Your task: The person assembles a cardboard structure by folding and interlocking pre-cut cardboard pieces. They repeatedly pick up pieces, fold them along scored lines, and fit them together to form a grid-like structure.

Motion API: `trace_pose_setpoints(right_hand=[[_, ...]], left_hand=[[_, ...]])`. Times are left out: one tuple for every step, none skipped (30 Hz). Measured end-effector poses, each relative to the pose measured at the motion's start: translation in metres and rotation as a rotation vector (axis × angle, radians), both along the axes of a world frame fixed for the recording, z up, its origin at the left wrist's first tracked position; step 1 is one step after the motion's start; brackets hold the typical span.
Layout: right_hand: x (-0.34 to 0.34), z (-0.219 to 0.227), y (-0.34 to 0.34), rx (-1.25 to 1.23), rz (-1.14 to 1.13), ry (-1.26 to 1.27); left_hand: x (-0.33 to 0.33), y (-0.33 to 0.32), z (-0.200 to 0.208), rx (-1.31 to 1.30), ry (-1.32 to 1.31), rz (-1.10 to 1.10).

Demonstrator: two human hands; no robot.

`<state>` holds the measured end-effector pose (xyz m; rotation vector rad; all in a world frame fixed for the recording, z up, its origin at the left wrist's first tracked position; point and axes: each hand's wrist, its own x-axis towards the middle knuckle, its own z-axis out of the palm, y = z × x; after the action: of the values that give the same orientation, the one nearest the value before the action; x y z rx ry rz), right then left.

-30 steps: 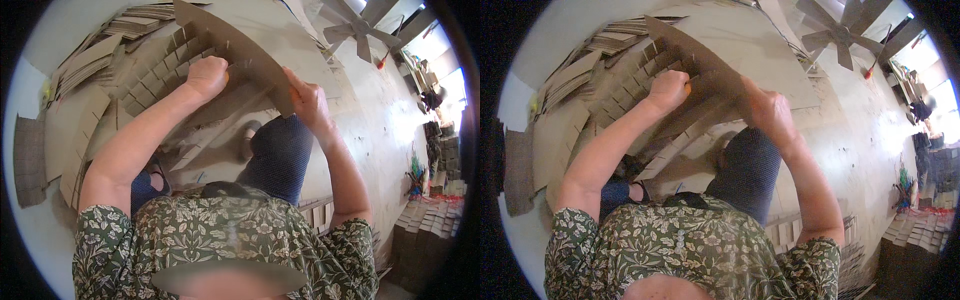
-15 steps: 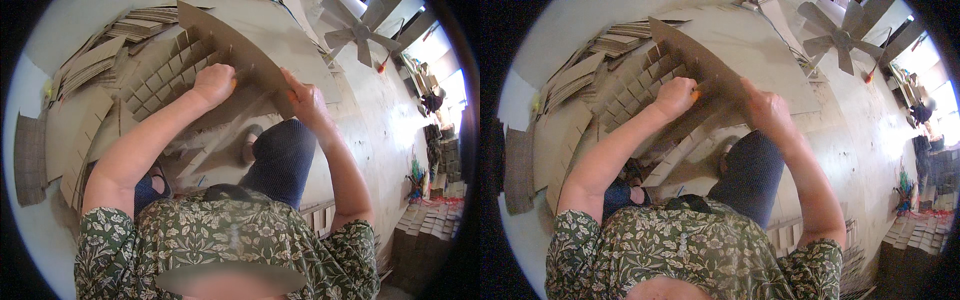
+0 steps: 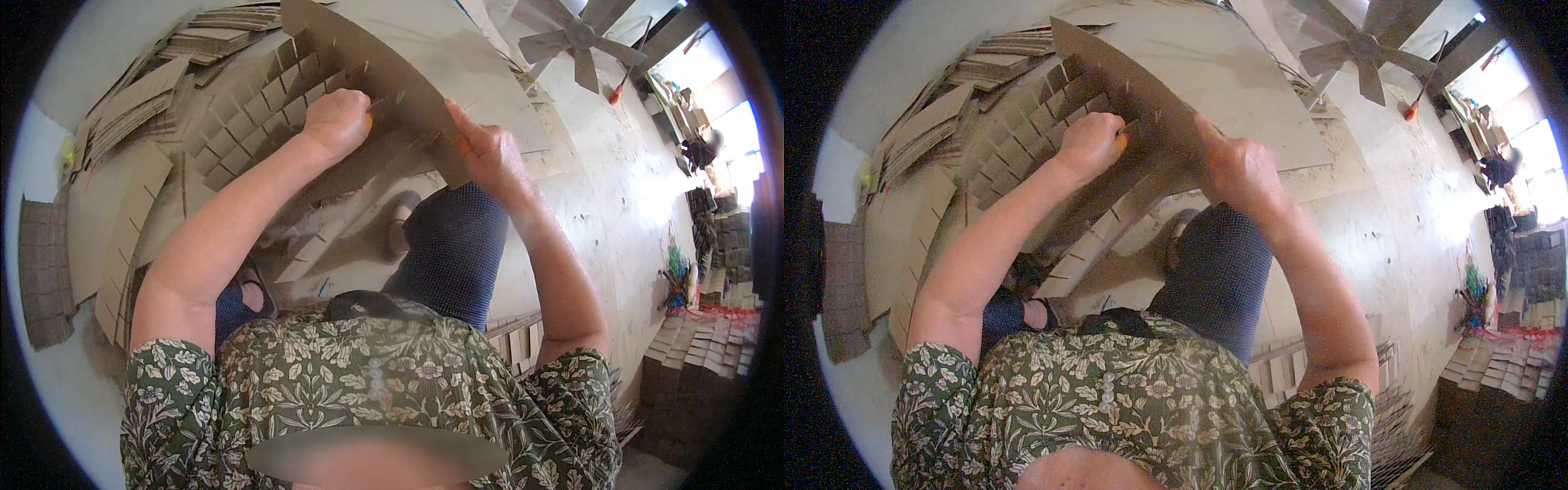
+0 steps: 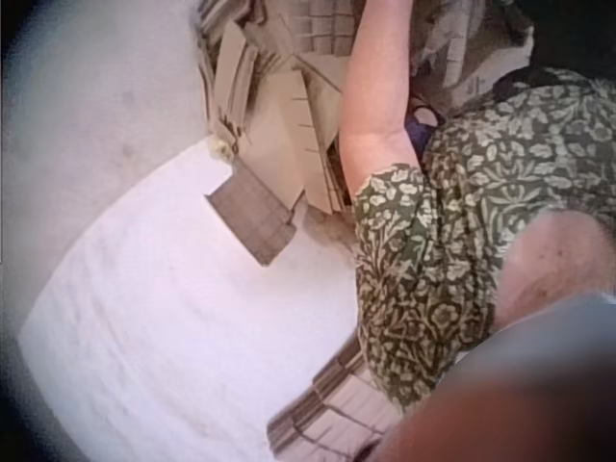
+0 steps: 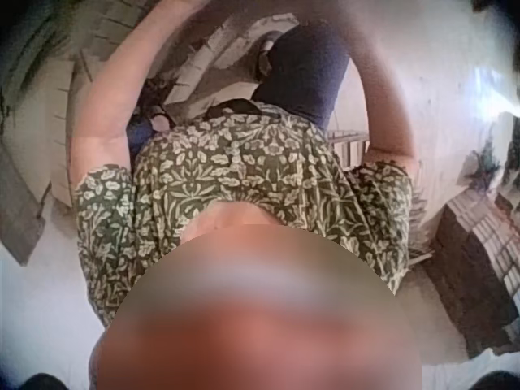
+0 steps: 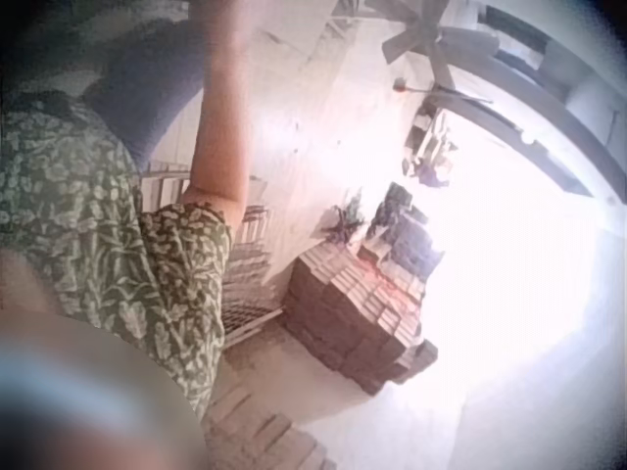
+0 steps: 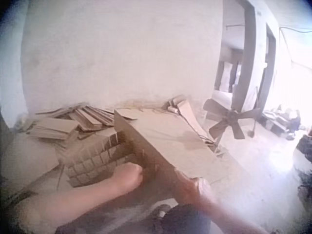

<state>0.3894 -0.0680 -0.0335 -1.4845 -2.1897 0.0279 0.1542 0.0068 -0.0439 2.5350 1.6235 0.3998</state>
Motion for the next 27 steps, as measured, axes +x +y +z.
trace_pose_setpoints(right_hand=[[0.002,-0.002,0.0,0.018,0.011,0.022],[0.004,-0.004,0.0,0.035,0.026,0.047],[0.006,-0.005,0.0,0.052,0.041,0.071],[0.006,-0.004,0.0,0.036,0.036,0.061],[0.006,-0.003,0.002,0.022,0.029,0.049],[0.007,-0.003,0.003,0.005,0.021,0.039],[0.009,-0.006,0.005,0.025,0.026,0.024],[0.009,-0.009,0.007,0.043,0.037,0.009],[0.009,-0.011,0.008,0.061,0.047,-0.007],[0.008,-0.01,0.006,0.045,0.034,-0.005],[0.006,-0.006,0.004,0.033,0.025,-0.004],[0.003,-0.002,0.003,0.021,0.017,-0.002],[-0.001,0.003,0.0,0.022,0.011,0.0],[-0.005,0.009,-0.004,0.023,0.006,0.005],[-0.009,0.011,-0.007,0.024,0.001,0.01],[-0.01,0.009,-0.009,0.022,0.003,0.003],[-0.01,0.009,-0.009,0.018,-0.001,-0.006],[-0.011,0.009,-0.01,0.014,-0.004,-0.016],[-0.012,0.009,-0.011,0.03,-0.01,-0.053],[-0.014,0.008,-0.014,0.044,-0.013,-0.089],[-0.016,0.008,-0.016,0.059,-0.016,-0.124],[-0.019,0.007,-0.016,0.067,-0.015,-0.118],[-0.021,0.006,-0.018,0.073,-0.017,-0.111],[-0.021,0.006,-0.019,0.08,-0.018,-0.104],[-0.017,0.004,-0.021,0.077,0.006,-0.095],[-0.009,0.003,-0.022,0.079,0.03,-0.087],[-0.005,0.004,-0.023,0.08,0.054,-0.08]], left_hand=[[0.002,0.0,0.001,-0.014,0.009,-0.003],[0.002,-0.001,0.001,-0.027,0.021,-0.002],[0.002,-0.003,0.0,0.034,-0.009,-0.015],[0.001,-0.006,-0.003,0.095,-0.039,-0.028],[0.002,-0.008,-0.005,0.157,-0.071,-0.045],[0.006,-0.019,0.003,0.233,-0.126,-0.094],[0.011,-0.032,0.012,0.307,-0.182,-0.145],[0.015,-0.045,0.019,0.381,-0.237,-0.19],[0.02,-0.053,0.021,0.22,-0.186,-0.184],[0.025,-0.059,0.021,0.06,-0.134,-0.178],[0.028,-0.061,0.022,-0.095,-0.08,-0.167],[0.029,-0.06,0.017,-0.102,-0.094,-0.155],[0.03,-0.057,0.006,-0.109,-0.108,-0.143],[0.031,-0.058,0.0,-0.115,-0.119,-0.131],[0.03,-0.056,-0.003,-0.11,-0.132,-0.13],[0.029,-0.053,-0.006,-0.104,-0.145,-0.128],[0.03,-0.05,-0.004,-0.101,-0.161,-0.132],[0.031,-0.049,-0.003,-0.106,-0.149,-0.14],[0.032,-0.048,-0.001,-0.109,-0.137,-0.148],[0.033,-0.048,0.0,-0.114,-0.123,-0.154],[0.035,-0.049,0.001,-0.124,-0.148,-0.147],[0.038,-0.05,0.001,-0.134,-0.174,-0.141],[0.04,-0.053,0.001,-0.145,-0.198,-0.136],[0.039,-0.055,0.002,-0.141,-0.19,-0.14],[0.036,-0.058,0.002,-0.136,-0.182,-0.143],[0.034,-0.059,0.002,-0.127,-0.175,-0.146],[0.031,-0.059,0.0,-0.121,-0.162,-0.15]])
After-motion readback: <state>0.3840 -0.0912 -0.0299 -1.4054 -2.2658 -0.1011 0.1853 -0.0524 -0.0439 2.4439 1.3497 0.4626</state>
